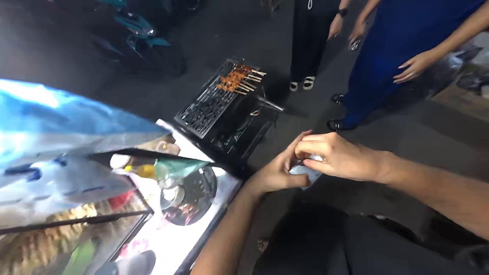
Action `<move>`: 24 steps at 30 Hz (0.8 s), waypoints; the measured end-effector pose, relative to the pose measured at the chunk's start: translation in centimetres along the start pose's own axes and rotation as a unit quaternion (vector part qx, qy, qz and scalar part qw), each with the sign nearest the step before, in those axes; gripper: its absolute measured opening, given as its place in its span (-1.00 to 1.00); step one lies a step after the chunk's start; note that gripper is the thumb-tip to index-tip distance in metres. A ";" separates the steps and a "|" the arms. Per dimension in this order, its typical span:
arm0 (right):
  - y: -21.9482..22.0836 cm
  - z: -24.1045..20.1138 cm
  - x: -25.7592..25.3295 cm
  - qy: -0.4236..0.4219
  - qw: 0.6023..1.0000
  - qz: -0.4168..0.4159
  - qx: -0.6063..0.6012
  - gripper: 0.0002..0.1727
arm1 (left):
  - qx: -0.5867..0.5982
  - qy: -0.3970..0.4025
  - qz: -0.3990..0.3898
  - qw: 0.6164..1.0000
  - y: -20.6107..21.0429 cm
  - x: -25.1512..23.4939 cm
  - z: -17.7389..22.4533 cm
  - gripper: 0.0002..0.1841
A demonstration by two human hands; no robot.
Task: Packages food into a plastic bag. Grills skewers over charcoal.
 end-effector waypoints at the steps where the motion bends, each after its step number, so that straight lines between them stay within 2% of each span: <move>1: -0.9 2.0 0.5 0.048 0.997 -0.003 -0.053 -0.93 | -0.001 -0.001 0.003 1.000 -0.1 -2.6 -0.6 -0.04; 3: -3.1 6.5 2.1 0.134 0.982 0.007 -0.136 -0.85 | -0.053 -0.030 0.023 0.998 -1.0 -8.0 -1.6 -0.15; 5: -5.4 11.3 4.2 0.173 0.965 0.054 -0.191 -0.75 | -0.195 -0.093 0.011 0.976 -2.2 -13.7 -1.9 -0.16; 7: -7.4 15.4 6.4 0.198 0.951 0.107 -0.213 -0.71 | -0.345 -0.191 0.005 0.919 -2.2 -19.3 -0.8 -0.29; 9: -9.3 18.4 8.5 0.240 0.937 0.150 -0.203 -0.68 | -0.458 -0.278 -0.006 0.844 -1.1 -24.4 0.9 -0.36; 11: -11.3 21.0 10.6 0.284 0.920 0.215 -0.162 -0.69 | -0.527 -0.283 -0.014 0.802 -0.3 -28.7 1.9 -0.37; 12: -12.4 22.0 11.6 0.300 0.909 0.257 -0.133 -0.71 | -0.534 -0.258 -0.015 0.805 -0.3 -30.5 2.1 -0.38; 14: -14.4 23.3 12.8 0.328 0.888 0.314 -0.077 -0.78 | -0.494 -0.191 -0.028 0.848 -1.5 -33.9 1.8 -0.41; 16: -16.0 24.6 13.2 0.346 0.872 0.345 -0.036 -0.82 | -0.431 -0.112 -0.042 0.894 -3.7 -36.9 0.7 -0.44; 18: -16.8 26.9 13.0 0.359 0.857 0.369 -0.025 -0.83 | -0.378 -0.057 -0.058 0.922 -5.7 -40.0 -0.7 -0.50; 20: -17.3 29.4 12.4 0.381 0.845 0.374 -0.021 -0.87 | -0.365 -0.041 -0.079 0.927 -7.2 -42.9 -2.2 -0.52; 24: -18.4 34.1 10.3 0.442 0.829 0.343 0.015 -0.89 | -0.394 -0.096 -0.090 0.910 -9.8 -47.1 -2.8 -0.49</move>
Point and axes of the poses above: each hand's wrist, its own x-axis away from the middle knuckle, its own y-axis out of the palm, z = x × y, the point moved 5 cm from there along -x, towards the middle knuckle, and after that the axes turned 8 degrees about -z, right-handed, at the moved point
